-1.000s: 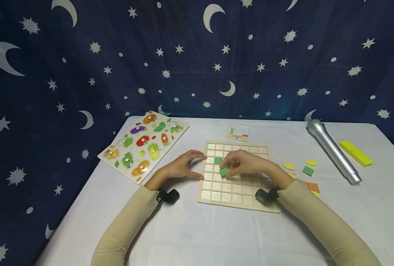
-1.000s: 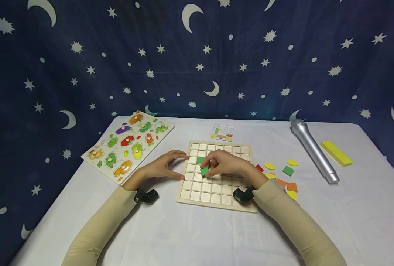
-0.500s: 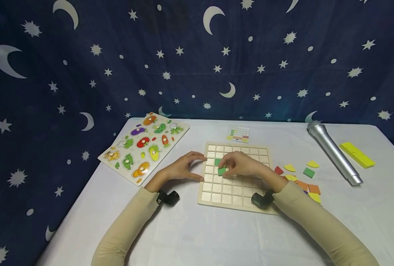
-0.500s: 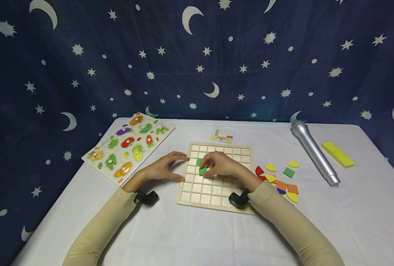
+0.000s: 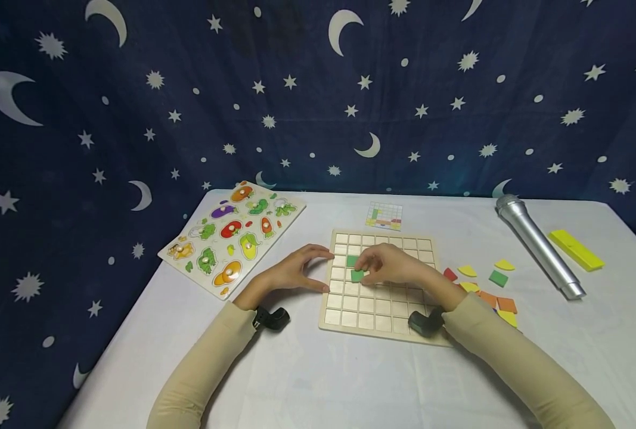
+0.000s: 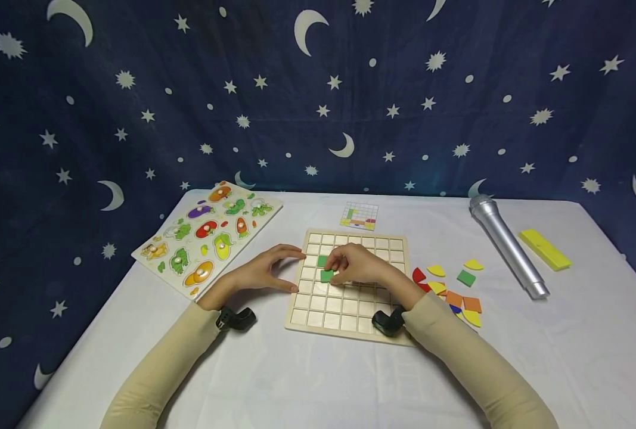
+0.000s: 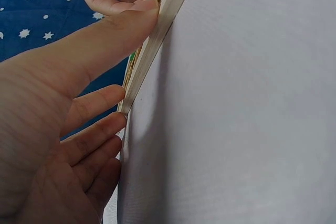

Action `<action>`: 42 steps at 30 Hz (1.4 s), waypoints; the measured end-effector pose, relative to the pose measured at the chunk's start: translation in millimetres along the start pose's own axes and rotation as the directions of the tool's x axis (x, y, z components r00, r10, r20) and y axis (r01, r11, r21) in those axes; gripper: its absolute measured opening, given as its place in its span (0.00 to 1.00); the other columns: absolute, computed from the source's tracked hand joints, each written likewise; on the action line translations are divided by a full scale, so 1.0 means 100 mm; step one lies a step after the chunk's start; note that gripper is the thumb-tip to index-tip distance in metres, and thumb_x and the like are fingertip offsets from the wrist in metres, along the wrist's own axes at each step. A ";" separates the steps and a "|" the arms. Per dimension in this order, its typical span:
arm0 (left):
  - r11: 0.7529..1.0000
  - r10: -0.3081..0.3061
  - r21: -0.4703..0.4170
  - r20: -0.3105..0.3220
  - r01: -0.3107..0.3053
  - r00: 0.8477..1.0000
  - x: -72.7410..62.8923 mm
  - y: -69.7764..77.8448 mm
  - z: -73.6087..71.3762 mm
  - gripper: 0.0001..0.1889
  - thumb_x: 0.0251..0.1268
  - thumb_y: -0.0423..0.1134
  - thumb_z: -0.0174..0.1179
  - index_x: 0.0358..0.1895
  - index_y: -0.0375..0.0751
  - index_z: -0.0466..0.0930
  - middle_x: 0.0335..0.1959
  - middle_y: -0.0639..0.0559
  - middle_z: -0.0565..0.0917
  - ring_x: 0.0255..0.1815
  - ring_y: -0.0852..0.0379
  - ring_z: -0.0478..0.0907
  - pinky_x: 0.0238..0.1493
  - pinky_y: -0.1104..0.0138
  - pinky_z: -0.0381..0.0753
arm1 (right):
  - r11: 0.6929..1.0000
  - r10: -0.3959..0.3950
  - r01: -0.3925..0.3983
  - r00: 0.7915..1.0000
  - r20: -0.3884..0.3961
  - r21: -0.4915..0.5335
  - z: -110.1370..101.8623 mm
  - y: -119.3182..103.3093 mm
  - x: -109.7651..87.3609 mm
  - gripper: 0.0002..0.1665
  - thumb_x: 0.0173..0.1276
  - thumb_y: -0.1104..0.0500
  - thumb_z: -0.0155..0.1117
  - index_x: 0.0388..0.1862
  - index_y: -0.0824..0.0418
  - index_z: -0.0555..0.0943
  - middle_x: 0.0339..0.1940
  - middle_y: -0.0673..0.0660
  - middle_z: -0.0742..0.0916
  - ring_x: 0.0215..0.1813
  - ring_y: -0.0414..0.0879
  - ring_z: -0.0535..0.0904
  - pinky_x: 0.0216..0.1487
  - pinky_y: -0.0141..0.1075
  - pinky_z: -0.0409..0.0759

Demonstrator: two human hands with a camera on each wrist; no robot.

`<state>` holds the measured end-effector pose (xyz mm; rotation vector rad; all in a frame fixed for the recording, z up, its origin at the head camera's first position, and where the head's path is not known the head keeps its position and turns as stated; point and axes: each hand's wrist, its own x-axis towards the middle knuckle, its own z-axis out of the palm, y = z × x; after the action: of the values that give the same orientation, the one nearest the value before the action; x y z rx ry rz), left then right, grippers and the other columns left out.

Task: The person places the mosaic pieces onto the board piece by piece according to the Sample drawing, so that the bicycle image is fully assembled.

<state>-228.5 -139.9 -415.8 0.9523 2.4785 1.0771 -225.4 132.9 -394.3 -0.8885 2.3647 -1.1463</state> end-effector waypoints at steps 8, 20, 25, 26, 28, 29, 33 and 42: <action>1.000 0.019 0.010 -0.001 -0.019 1.000 0.00 0.00 0.01 0.37 0.50 0.37 0.76 0.66 0.35 0.72 0.66 0.38 0.69 0.71 0.43 0.63 0.73 0.51 0.58 | 1.000 0.009 -0.010 0.999 -0.043 -0.021 0.05 0.01 0.02 0.13 0.57 0.66 0.73 0.41 0.68 0.84 0.33 0.56 0.84 0.28 0.41 0.74 0.29 0.30 0.74; 0.999 0.032 0.013 -0.004 -0.032 0.999 0.00 0.01 -0.02 0.37 0.50 0.38 0.76 0.65 0.35 0.72 0.66 0.38 0.69 0.71 0.43 0.63 0.73 0.51 0.58 | 0.999 0.026 -0.024 0.999 -0.035 0.046 0.03 -0.01 0.03 0.10 0.61 0.66 0.70 0.41 0.70 0.85 0.32 0.54 0.86 0.30 0.42 0.77 0.30 0.30 0.76; 0.999 0.041 0.009 -0.009 -0.041 0.999 0.00 0.01 -0.02 0.37 0.49 0.37 0.76 0.65 0.35 0.72 0.66 0.38 0.70 0.70 0.43 0.63 0.73 0.51 0.58 | 0.996 0.008 -0.006 1.000 -0.022 0.084 0.01 0.04 0.03 0.12 0.61 0.68 0.69 0.43 0.71 0.84 0.33 0.57 0.86 0.30 0.42 0.76 0.29 0.29 0.75; 0.999 0.042 0.009 -0.009 -0.042 0.999 0.00 0.01 -0.02 0.37 0.49 0.37 0.76 0.65 0.35 0.72 0.66 0.38 0.70 0.70 0.43 0.63 0.73 0.51 0.58 | 0.995 0.013 -0.010 1.000 -0.023 0.095 0.01 0.05 0.03 0.12 0.61 0.68 0.69 0.43 0.71 0.84 0.34 0.58 0.86 0.29 0.42 0.76 0.29 0.29 0.75; 0.999 0.041 0.007 -0.009 -0.041 0.999 0.00 0.01 -0.02 0.37 0.49 0.37 0.76 0.65 0.35 0.72 0.66 0.38 0.70 0.70 0.43 0.63 0.73 0.51 0.58 | 0.992 0.023 -0.020 0.999 -0.023 0.128 0.00 0.06 0.02 0.13 0.61 0.67 0.69 0.44 0.71 0.84 0.34 0.58 0.86 0.29 0.42 0.76 0.29 0.29 0.75; 0.999 0.039 0.006 -0.009 -0.039 0.999 0.01 0.01 -0.02 0.37 0.49 0.37 0.76 0.65 0.35 0.72 0.66 0.38 0.70 0.70 0.43 0.63 0.73 0.51 0.58 | 0.989 0.029 -0.026 0.999 -0.022 0.144 0.00 0.07 0.02 0.13 0.61 0.67 0.69 0.44 0.71 0.84 0.35 0.58 0.86 0.29 0.42 0.76 0.29 0.30 0.75; 0.999 0.032 0.003 -0.008 -0.032 0.999 0.01 0.00 -0.01 0.37 0.49 0.37 0.76 0.65 0.35 0.72 0.66 0.39 0.70 0.71 0.43 0.63 0.73 0.51 0.58 | 0.984 0.055 -0.052 0.998 -0.013 0.173 -0.02 0.09 -0.02 0.13 0.63 0.65 0.68 0.45 0.69 0.83 0.34 0.56 0.86 0.29 0.43 0.77 0.29 0.31 0.76; 1.000 0.028 0.014 -0.008 -0.028 1.000 0.00 -0.01 -0.01 0.37 0.49 0.38 0.76 0.65 0.35 0.72 0.66 0.38 0.69 0.71 0.43 0.63 0.73 0.52 0.58 | 0.986 0.097 -0.091 0.994 -0.041 0.140 -0.16 0.13 -0.18 0.15 0.64 0.62 0.69 0.46 0.70 0.83 0.38 0.57 0.86 0.34 0.46 0.80 0.34 0.34 0.79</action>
<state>-229.2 -141.1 -415.9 0.9909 2.4900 1.0756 -226.3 159.9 -394.1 -0.7032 2.3051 -1.2878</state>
